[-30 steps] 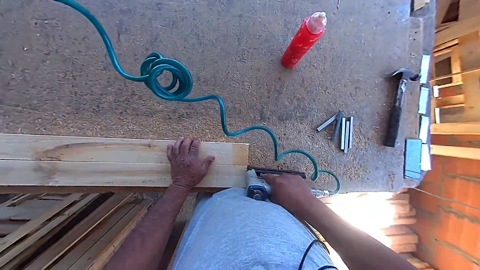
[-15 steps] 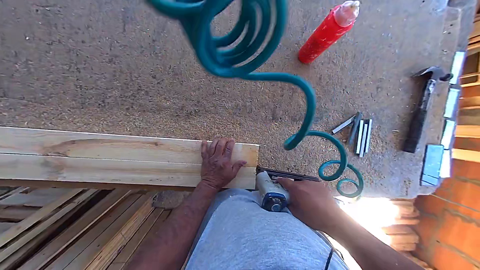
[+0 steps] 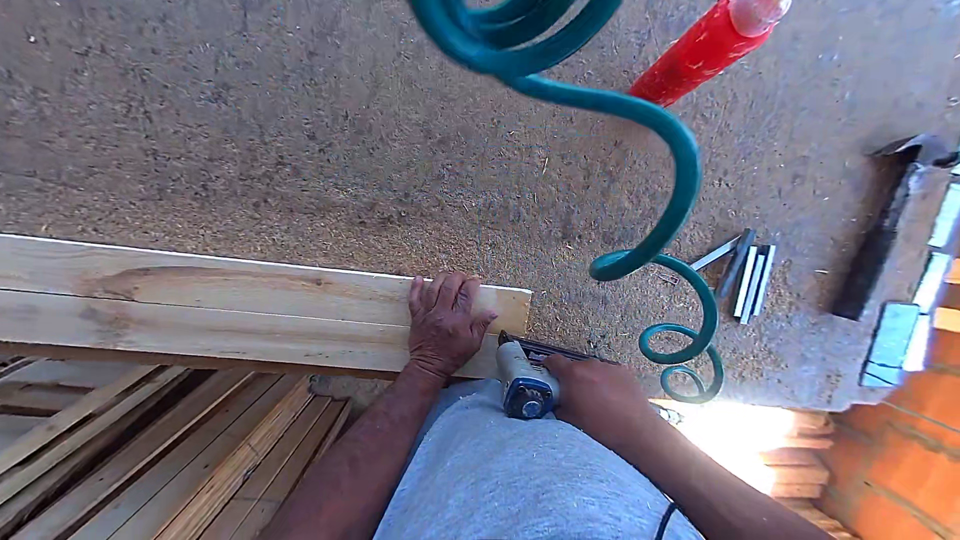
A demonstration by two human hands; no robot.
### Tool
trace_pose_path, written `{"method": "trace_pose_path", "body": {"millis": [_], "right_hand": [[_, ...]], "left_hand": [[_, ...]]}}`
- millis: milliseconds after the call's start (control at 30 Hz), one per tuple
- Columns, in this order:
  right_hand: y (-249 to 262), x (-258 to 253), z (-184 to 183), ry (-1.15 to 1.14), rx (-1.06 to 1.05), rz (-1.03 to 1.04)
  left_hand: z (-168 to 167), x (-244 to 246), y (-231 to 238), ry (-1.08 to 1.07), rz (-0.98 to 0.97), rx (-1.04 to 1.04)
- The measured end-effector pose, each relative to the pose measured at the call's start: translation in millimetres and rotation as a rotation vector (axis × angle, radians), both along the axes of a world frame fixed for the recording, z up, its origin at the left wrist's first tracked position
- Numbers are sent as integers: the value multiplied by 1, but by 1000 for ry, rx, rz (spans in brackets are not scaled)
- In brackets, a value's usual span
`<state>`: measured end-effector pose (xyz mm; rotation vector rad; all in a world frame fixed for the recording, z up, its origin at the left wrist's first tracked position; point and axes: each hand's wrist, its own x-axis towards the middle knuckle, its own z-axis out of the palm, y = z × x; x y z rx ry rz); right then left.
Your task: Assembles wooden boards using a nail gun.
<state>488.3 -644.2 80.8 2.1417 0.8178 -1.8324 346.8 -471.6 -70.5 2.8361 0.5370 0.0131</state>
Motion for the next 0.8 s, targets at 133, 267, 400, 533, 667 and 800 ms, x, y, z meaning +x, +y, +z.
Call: {"method": "trace_pose_path", "body": {"millis": [133,267,400,533,667,800], "right_hand": [[0,1,0,21,-61,-27],[-14,-3,-6,1,-20,-105],[-26,-6,-8,-22,-6,-150],[-26,-3,-3,-15,-29,-170],[-25,1,-3,-1,-65,-138],[-23,2,2,-25,-66,-120]], "left_hand": [[0,0,-1,-35,1,1],[2,1,0,-51,6,-17],[1,0,0,-29,6,-8],[0,0,-1,-46,23,-33],[2,1,-1,-39,13,-6],[-1,0,-2,-31,17,-6]]}}
